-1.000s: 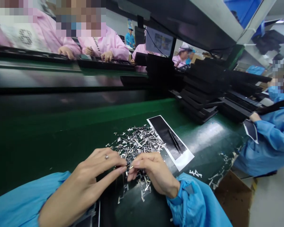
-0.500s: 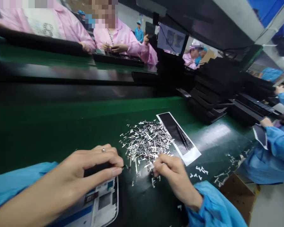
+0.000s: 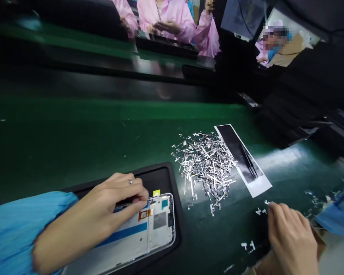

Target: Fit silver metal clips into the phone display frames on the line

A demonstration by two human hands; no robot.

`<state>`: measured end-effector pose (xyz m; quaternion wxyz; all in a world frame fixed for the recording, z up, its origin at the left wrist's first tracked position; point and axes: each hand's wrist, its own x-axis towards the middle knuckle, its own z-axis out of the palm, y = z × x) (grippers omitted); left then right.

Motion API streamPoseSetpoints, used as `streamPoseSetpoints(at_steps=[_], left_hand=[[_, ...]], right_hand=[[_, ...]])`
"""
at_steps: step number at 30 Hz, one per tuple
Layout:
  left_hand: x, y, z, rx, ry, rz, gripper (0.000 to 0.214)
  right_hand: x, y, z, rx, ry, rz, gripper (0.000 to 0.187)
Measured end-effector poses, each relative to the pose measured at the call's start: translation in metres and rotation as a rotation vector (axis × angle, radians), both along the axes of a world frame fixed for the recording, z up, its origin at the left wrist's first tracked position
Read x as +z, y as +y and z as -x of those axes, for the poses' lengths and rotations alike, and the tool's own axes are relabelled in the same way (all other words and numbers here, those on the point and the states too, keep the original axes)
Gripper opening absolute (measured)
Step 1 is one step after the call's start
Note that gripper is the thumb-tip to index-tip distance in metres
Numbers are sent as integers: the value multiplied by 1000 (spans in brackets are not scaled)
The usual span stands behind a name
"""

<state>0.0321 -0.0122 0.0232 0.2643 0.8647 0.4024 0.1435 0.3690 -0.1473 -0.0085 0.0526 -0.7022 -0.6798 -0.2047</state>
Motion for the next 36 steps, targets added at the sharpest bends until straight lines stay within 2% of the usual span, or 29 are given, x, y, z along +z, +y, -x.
streamPoseSetpoints(at_steps=[2,5,10,15,18,23,31,36], left_hand=[[-3,-2,-2,-4,-1,-39,23],[-6,-3,-2,-4,0,-80,26],[-9,-4,-3,2,-35,-143,29],[-12,-7,-7,11,-49,-208,31],[-13,-8,-7,3,-54,-229,32],[-13,-9,-6,-10,-53,-237,30],[-11,-7,-7,10,-64,-250,31],[-12,-8,-7,-4,-93,-255,32]], right_hand=[[7,11,21,71,-116,-34,33],[17,31,63,265,-37,-97,17],[24,56,129,619,105,-35,26],[23,65,170,810,83,-90,36],[15,68,177,860,36,-119,38],[-1,67,176,869,81,-150,32],[6,71,176,903,35,-134,35],[-2,70,177,888,90,-207,33]])
